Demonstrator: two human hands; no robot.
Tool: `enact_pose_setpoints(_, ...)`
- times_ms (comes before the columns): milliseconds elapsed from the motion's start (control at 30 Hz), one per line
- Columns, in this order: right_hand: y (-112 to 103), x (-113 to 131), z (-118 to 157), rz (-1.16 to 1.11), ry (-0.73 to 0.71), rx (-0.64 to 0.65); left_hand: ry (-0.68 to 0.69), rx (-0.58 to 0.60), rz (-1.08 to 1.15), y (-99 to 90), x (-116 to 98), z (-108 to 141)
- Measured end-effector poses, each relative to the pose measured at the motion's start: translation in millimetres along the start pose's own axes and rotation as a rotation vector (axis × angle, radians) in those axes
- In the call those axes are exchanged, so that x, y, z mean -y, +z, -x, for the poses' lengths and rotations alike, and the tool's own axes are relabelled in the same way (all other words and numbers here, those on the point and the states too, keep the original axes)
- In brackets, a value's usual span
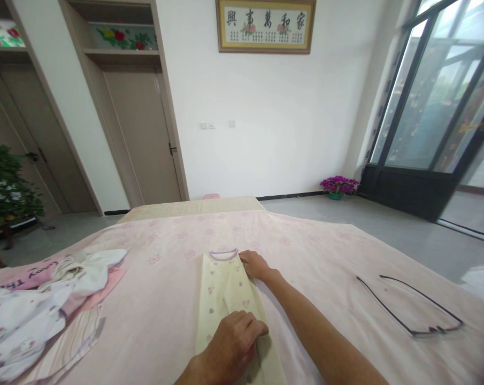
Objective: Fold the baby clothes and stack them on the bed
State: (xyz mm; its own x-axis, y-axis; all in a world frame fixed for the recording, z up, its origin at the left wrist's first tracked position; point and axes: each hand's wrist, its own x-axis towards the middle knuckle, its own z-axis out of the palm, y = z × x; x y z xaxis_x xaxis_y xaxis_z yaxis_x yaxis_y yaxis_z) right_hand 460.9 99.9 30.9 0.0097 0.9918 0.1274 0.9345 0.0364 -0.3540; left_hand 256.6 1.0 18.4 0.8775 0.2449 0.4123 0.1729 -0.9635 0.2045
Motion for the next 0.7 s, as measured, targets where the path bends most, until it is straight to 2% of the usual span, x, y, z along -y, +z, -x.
enact_pose_setpoints(267, 8.6, -6.4, -18.1, 0.007, 0.198, -0.058, 0.021, 0.052, -0.033, 9.7, -3.3, -2.9)
enact_pose_setpoints(400, 13.8, -9.0, -18.1, 0.039, 0.230, -0.099, -0.008, 0.077, -0.015, 14.1, -3.6, 0.1)
enact_pose_setpoints(567, 7.9, -6.3, -11.0, 0.049, 0.150, -0.134, -0.029, 0.060, 0.179, 3.1, -4.2, 3.6)
enact_pose_setpoints(633, 7.0, -1.1, -4.0, 0.049, 0.061, -0.128, -0.088, 0.019, 0.289, -6.7, -0.4, 2.3)
enact_pose_setpoints(700, 9.7, 4.2, 5.3, 0.049, -0.029, -0.097, -0.191, -0.036, 0.297, -15.0, 8.4, -0.3)
